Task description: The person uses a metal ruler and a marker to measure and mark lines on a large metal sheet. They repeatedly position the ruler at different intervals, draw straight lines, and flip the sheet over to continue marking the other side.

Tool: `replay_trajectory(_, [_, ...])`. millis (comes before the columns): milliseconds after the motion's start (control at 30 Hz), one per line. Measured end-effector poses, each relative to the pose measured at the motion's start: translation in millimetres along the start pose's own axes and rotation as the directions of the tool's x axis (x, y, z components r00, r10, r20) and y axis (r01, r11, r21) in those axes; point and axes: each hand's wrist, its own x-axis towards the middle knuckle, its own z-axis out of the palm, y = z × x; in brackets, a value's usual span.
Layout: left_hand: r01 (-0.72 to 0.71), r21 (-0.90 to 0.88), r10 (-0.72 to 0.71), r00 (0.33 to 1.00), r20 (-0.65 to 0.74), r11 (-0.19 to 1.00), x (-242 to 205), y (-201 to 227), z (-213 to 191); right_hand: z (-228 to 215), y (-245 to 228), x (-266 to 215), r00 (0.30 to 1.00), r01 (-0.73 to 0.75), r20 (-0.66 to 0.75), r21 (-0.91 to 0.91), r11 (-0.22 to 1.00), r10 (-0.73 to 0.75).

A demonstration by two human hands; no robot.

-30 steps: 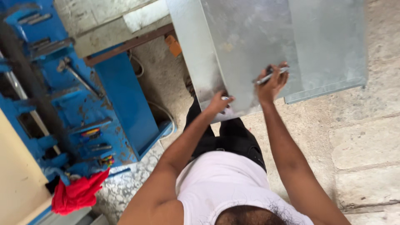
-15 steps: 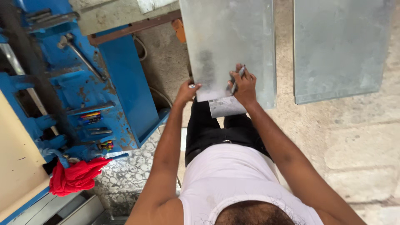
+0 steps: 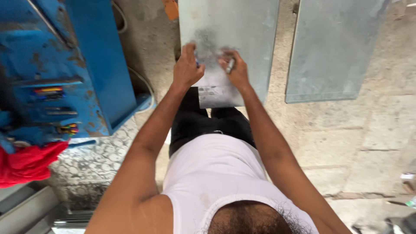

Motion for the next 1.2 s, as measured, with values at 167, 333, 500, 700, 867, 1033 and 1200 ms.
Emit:
replay_trajectory(167, [-0.144, -0.083, 0.153, 0.982, 0.113, 0.986, 3, 48, -14, 26, 5, 2, 0.995, 0.06, 0.065, 0.168, 0.984, -0.072])
replay_trajectory(333, [-0.023, -0.23, 0.088, 0.958, 0.273, 0.973, 7, 52, -26, 14, -20, -13, 0.943, -0.33, 0.136, 0.479, 0.813, 0.302])
replay_trajectory(500, [0.031, -0.16, 0.033, 0.924, 0.381, 0.987, -12, 36, -23, -9, -15, -31, 0.941, -0.315, 0.249, 0.391, 0.865, 0.23])
replay_trajectory(700, [0.011, 0.056, -0.018, 0.993, 0.113, 0.998, -8, -47, -52, -75, 17, -24, 0.92, -0.3, -0.175, 0.261, 0.917, 0.351])
replay_trajectory(867, [0.1, 0.121, -0.103, 0.995, 0.018, 0.988, 13, -80, -95, -136, 30, -9, 0.903, -0.031, -0.412, 0.219, 0.975, 0.121])
replay_trajectory(1033, [0.057, 0.156, -0.053, 0.998, -0.026, 0.986, 34, -76, -90, -122, 47, 12, 0.841, 0.063, -0.541, 0.085, 0.994, -0.007])
replay_trajectory(1200, [0.056, 0.222, -0.047, 0.998, -0.046, 0.973, 46, -82, -76, -106, 40, 10, 0.812, -0.181, -0.584, -0.22, 0.959, 0.02])
